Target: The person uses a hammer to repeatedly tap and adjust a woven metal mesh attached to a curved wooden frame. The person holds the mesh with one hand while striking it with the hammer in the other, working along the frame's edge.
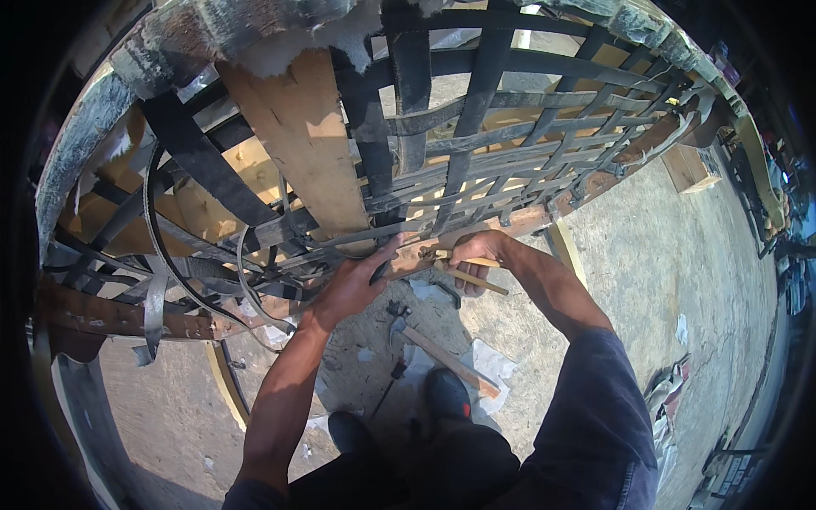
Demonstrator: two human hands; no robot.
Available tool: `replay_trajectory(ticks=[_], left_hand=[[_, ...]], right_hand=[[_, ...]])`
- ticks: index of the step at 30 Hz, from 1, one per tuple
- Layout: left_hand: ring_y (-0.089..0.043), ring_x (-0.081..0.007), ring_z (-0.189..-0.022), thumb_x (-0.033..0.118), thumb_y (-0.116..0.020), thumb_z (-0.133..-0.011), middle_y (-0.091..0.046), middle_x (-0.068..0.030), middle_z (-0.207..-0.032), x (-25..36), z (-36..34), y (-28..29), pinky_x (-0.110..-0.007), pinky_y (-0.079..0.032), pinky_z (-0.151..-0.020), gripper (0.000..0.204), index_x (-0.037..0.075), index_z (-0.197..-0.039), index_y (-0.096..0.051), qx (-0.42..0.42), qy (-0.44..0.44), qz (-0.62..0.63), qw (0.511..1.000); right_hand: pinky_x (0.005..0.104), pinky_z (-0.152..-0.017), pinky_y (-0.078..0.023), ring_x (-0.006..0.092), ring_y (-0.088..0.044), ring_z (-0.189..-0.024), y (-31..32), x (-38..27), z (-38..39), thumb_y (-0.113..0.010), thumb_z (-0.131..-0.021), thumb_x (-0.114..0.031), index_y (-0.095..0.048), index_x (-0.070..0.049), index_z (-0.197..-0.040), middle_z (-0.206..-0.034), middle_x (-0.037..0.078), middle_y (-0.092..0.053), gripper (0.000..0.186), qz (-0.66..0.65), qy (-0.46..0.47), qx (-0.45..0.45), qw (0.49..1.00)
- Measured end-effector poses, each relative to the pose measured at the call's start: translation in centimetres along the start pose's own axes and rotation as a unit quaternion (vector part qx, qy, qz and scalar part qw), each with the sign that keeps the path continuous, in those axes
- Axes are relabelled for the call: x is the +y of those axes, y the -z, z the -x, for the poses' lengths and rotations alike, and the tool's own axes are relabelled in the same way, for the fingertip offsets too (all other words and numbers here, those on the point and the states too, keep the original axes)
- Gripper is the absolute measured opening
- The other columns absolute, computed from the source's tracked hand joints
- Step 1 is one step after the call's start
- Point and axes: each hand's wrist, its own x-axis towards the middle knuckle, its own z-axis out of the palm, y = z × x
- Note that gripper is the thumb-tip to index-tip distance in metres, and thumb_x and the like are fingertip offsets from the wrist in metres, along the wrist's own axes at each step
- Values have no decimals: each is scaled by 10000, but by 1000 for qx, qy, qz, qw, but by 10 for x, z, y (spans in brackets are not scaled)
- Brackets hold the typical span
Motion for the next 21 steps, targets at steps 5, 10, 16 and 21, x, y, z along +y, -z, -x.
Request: replay_trajectory(ticks=[5, 10, 16, 21], left_hand=[[-532, -411, -1367, -12, -701, -888, -547, -204, -1497, 2, 0, 6, -463, -472, -1120, 820, 303, -1585, -403, -28, 19, 31, 999], [-520, -391, -1383, 21, -734, -880, -535, -188, -1514, 3, -11, 0, -442, -457, -1145, 841, 261, -1602, -376, -27, 0, 3, 1000], [-542, -406, -1353, 3, -668, -913, -556, -196, -1488, -1, -5, 2, -465, -472, -1120, 802, 323, -1592, -386, -4, 17, -31, 999], [-537, -430, -1349, 16, -703, -894, -568, -208, -1470, 4, -1, 2, -475, -463, -1128, 838, 284, -1608, -357, -23, 26, 13, 999]], right_hand=[[348, -558, -544, 175, -650, -634, -56, 16, 17, -646, -952, -470, -672, -63, -1122, -868, 83, -658, 441, 38, 97, 158, 982], [373, -502, -537, 229, -650, -556, -49, 73, -56, -619, -980, -381, -632, -42, -1165, -800, 121, -670, 386, 312, 131, 431, 837], [583, -798, -536, 455, -688, -823, -94, 101, -54, -614, -959, -309, -533, -11, -1318, -1012, 270, -690, 473, 253, 49, 568, 782], [517, -1038, -458, 385, -581, -1233, -172, 92, -10, -657, -911, -223, -513, -87, -1381, -1256, 176, -610, 510, 401, 186, 573, 690]])
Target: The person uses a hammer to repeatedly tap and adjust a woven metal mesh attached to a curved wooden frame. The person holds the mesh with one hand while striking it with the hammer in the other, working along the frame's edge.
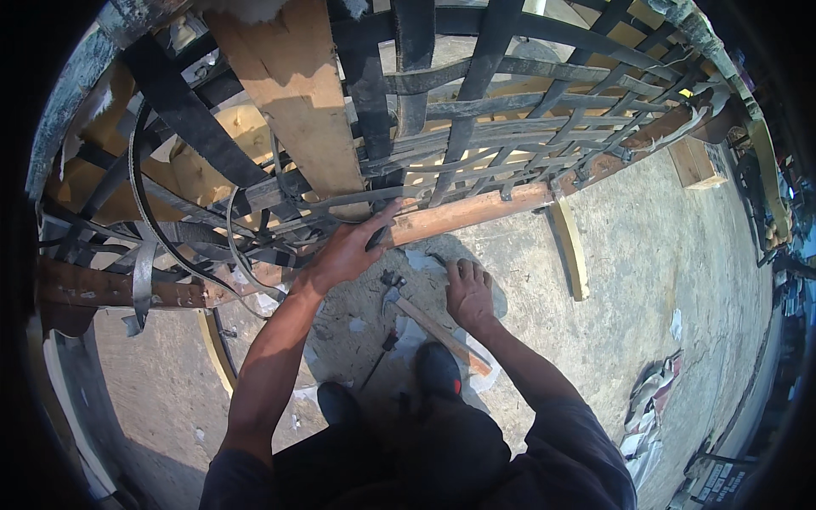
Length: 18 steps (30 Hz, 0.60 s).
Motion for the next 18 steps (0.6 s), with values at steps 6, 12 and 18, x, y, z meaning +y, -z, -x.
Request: replay_trajectory(ticks=[6, 12, 18], left_hand=[[-517, -451, -1359, 35, -729, -887, -574, -224, -1458, 0, -8, 5, -481, -456, -1129, 876, 282, -1623, -323, -17, -25, -27, 999], [-483, -447, -1386, -2, -700, -879, -544, -244, -1479, 15, -8, 11, -475, -459, -1132, 842, 274, -1602, -371, -28, 29, -20, 999], [-502, -456, -1355, 4, -712, -881, -574, -247, -1442, 13, -9, 11, -488, -475, -1101, 869, 280, -1615, -338, -34, 29, 2, 999]], right_hand=[[541, -1047, -432, 279, -492, -1316, -78, -89, 53, -600, -929, -234, -657, -184, -1213, -1231, 45, -607, 295, 75, 388, -208, 895], [523, -992, -482, 371, -647, -1153, -75, -85, 69, -562, -956, -242, -628, -108, -1225, -1238, 106, -648, 308, -4, 267, -232, 935], [533, -873, -542, 432, -709, -953, -26, -39, 49, -503, -1018, -288, -604, -95, -1274, -1058, 193, -708, 336, -313, -127, -102, 936]])
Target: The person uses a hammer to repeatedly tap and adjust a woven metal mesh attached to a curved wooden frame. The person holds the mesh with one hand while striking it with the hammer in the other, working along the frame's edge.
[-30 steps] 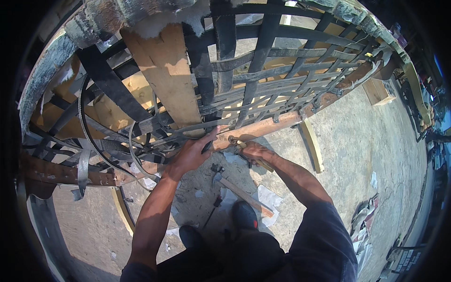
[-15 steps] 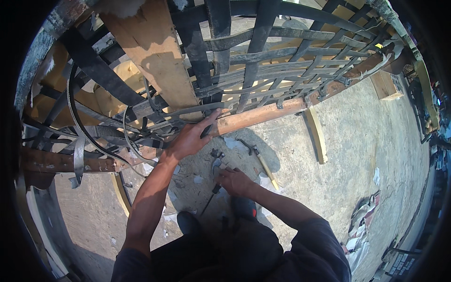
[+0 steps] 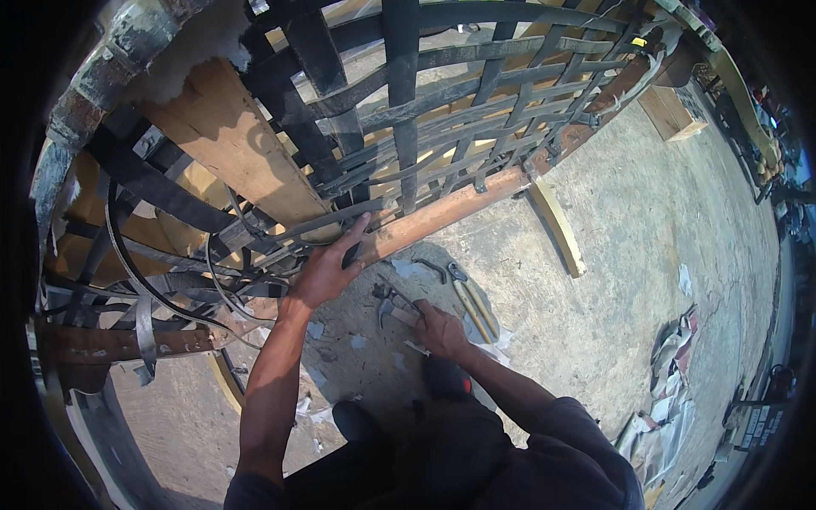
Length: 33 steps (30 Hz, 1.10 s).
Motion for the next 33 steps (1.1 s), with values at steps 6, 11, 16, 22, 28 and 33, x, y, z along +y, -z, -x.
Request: replay_trajectory(ticks=[6, 11, 16, 22, 28, 33], left_hand=[[-508, -450, -1350, 2, -717, -879, -588, -248, -1426, -10, -4, -2, -491, -486, -1071, 903, 296, -1627, -305, 1, -26, -26, 999], [-555, -401, -1338, 32, -740, -889, -667, -168, -1358, -3, -5, -3, -460, -479, -1081, 885, 289, -1624, -320, -11, 4, -16, 1000], [-561, -441, -1308, 30, -725, -884, -652, -214, -1356, -13, -4, -4, -484, -496, -1063, 907, 335, -1624, -299, -6, 0, -26, 1000], [-585, -373, -1320, 20, -722, -898, -675, -113, -1360, -12, -8, -11, -432, -476, -1089, 872, 265, -1628, -312, 10, -34, -48, 998], [-576, -379, -1328, 14, -721, -892, -668, -125, -1365, -16, -11, -14, -440, -478, -1082, 881, 263, -1629, -308, -1, -9, -68, 998], [-569, -393, -1330, 21, -724, -891, -675, -137, -1353, -11, -9, -10, -453, -477, -1077, 886, 277, -1629, -305, -13, 4, -57, 998]], right_hand=[[472, -684, -569, 363, -731, -708, 19, -31, -46, -451, -1074, -345, -570, -130, -1420, -905, 249, -713, 425, -209, -207, 17, 956], [478, -628, -570, 341, -732, -663, -9, -4, -64, -506, -1045, -306, -627, -121, -1379, -832, 253, -714, 401, -117, -147, 124, 974], [569, -690, -566, 477, -713, -778, -11, -18, -68, -547, -998, -243, -663, -101, -1303, -902, 297, -714, 356, 52, -72, 171, 981], [522, -742, -563, 446, -724, -816, -45, -6, -74, -551, -1015, -217, -668, -54, -1293, -895, 274, -718, 343, -186, -117, 194, 956], [541, -767, -536, 490, -697, -878, -50, -15, -84, -509, -1050, -233, -617, -52, -1264, -913, 295, -703, 300, -180, -100, 208, 956], [599, -751, -520, 533, -668, -834, -60, -13, -88, -493, -1061, -270, -585, -48, -1161, -854, 310, -689, 261, -170, -112, 194, 960]])
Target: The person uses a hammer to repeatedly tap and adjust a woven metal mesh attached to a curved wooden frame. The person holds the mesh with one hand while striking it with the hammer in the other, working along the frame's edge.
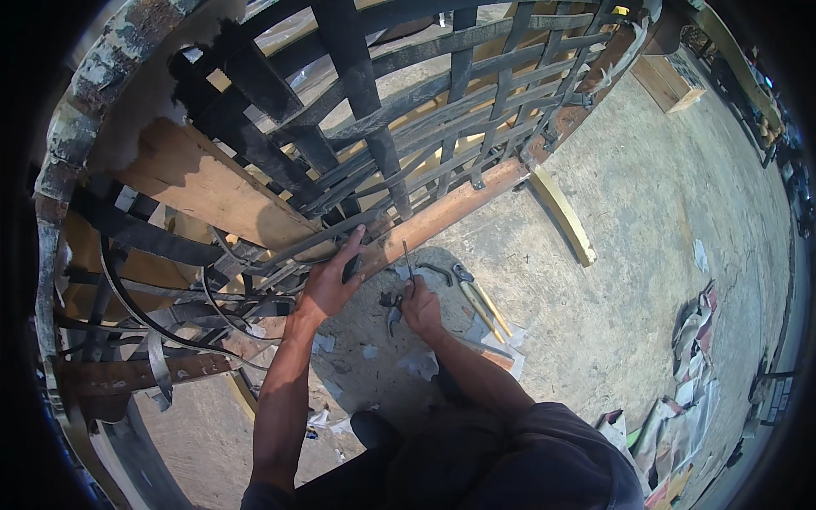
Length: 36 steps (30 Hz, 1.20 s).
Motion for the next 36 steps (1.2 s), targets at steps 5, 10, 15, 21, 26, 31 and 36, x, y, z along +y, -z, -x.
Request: replay_trajectory(ticks=[5, 10, 15, 21, 26, 31, 36], left_hand=[[-559, -401, -1336, 35, -733, -894, -682, -131, -1344, 4, 1, 2, -457, -466, -1091, 884, 282, -1628, -307, -5, 10, 15, 1000], [-554, -394, -1342, 47, -734, -901, -680, -120, -1353, 0, 1, 1, -463, -464, -1098, 884, 290, -1630, -297, -5, 10, -2, 1000], [-559, -394, -1337, 64, -729, -915, -669, -121, -1374, 2, 0, 1, -466, -470, -1094, 870, 298, -1631, -293, -6, 8, -8, 1000], [-560, -411, -1328, 61, -720, -925, -665, -129, -1377, 3, 3, 3, -473, -484, -1072, 860, 308, -1629, -293, -13, 19, -4, 1000], [-559, -431, -1319, 46, -730, -908, -656, -189, -1366, 6, 1, 3, -480, -495, -1052, 866, 297, -1624, -311, 0, -14, 14, 1000], [-551, -443, -1320, 22, -724, -894, -628, -241, -1380, 2, 7, 6, -494, -494, -1050, 872, 283, -1621, -319, 28, -47, 3, 998], [-565, -436, -1311, 13, -715, -893, -607, -245, -1407, -8, 6, 0, -481, -500, -1055, 860, 274, -1617, -332, 35, -43, 16, 998]], right_hand=[[642, -667, -510, 533, -656, -696, -1, 23, -4, -473, -1064, -302, -562, -93, -1132, -719, 291, -661, 237, 154, 79, 35, 984], [622, -630, -517, 505, -664, -660, -6, 30, -9, -465, -1064, -325, -555, -117, -1086, -679, 261, -655, 228, 180, 116, 56, 975], [613, -644, -523, 494, -670, -671, 17, 34, -15, -511, -1049, -392, -579, -129, -1154, -683, 231, -669, 291, 137, 101, -19, 985], [525, -923, -528, 408, -657, -1114, 93, 30, 29, -704, -923, -424, -517, -99, -1436, -1213, 223, -651, 636, 358, 225, 81, 903], [531, -1006, -490, 462, -575, -1220, 145, 84, 15, -765, -874, -399, -351, -92, -1539, -1336, 267, -546, 841, 356, 0, -62, 932], [552, -958, -525, 502, -655, -1081, 146, 59, 7, -717, -859, -221, -427, -28, -1382, -1137, 319, -641, 629, 277, 7, -89, 957], [578, -889, -531, 492, -655, -1074, 166, -14, -28, -601, -835, -67, -475, -31, -1168, -1212, 311, -623, 358, 410, 154, -181, 881]])
